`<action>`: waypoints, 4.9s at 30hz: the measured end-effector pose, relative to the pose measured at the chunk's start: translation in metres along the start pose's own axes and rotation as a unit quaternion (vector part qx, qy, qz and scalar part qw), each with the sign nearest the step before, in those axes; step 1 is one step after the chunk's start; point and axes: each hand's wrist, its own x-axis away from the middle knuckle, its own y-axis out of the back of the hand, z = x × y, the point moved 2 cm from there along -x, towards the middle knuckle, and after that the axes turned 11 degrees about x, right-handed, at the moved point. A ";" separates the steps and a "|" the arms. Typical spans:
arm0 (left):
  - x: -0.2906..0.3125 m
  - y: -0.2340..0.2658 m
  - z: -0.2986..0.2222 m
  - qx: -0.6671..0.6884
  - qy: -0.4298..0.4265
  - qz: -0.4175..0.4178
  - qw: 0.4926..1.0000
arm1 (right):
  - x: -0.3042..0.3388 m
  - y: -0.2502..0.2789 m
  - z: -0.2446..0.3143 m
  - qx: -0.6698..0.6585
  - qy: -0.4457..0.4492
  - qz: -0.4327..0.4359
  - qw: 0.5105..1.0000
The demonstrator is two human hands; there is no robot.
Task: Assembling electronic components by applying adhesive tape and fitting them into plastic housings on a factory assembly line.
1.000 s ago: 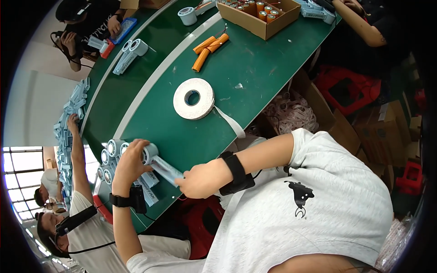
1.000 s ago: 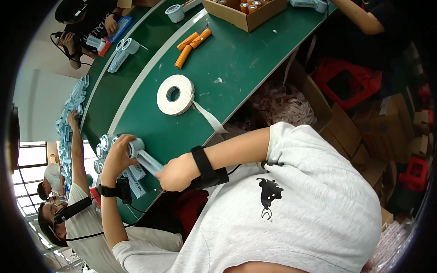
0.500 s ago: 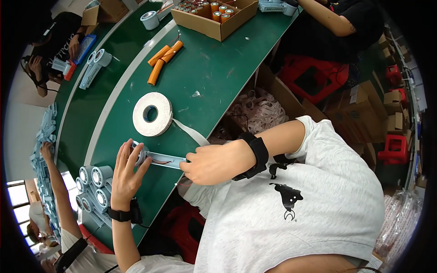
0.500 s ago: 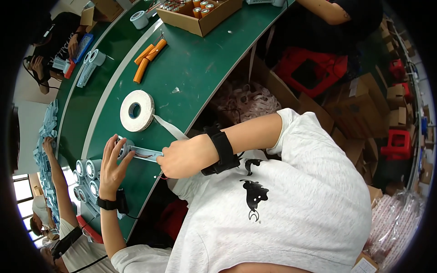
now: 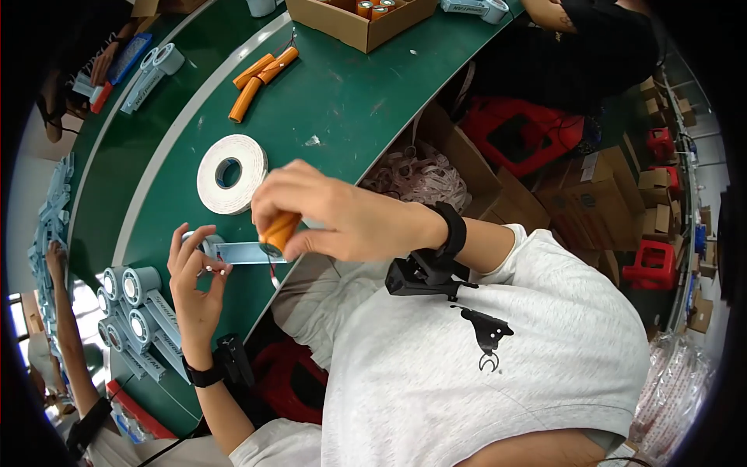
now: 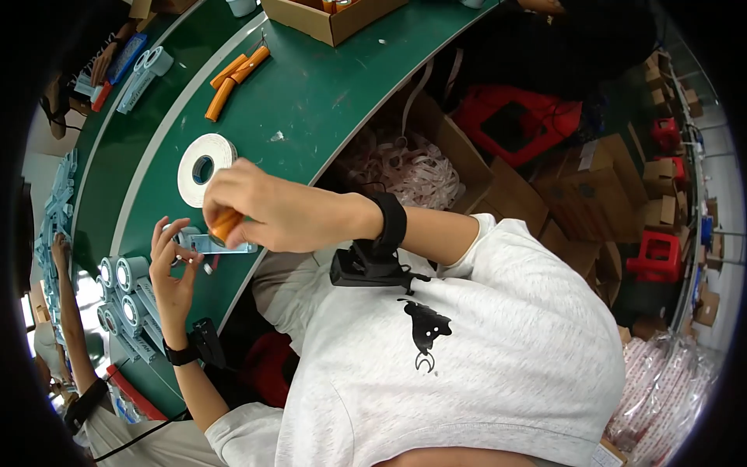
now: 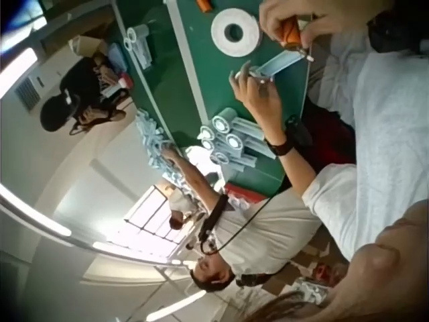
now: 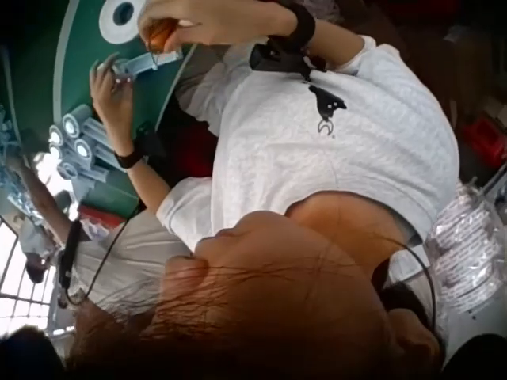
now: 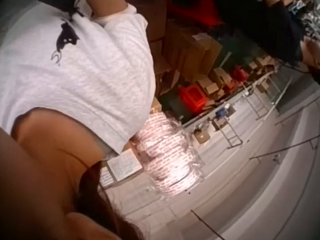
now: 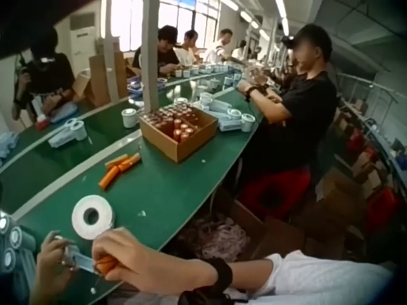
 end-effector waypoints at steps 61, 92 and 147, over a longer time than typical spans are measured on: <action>-0.013 0.003 -0.005 -0.163 0.005 0.064 0.985 | -0.017 -0.071 -0.052 -0.111 -0.176 0.061 0.976; -0.094 -0.042 -0.012 -0.150 0.065 0.027 0.986 | 0.031 0.068 -0.076 -0.150 -0.382 -0.079 0.909; -0.004 -0.107 -0.049 -0.231 0.122 -0.208 0.942 | -0.054 0.020 -0.084 -0.449 -0.159 -0.549 0.687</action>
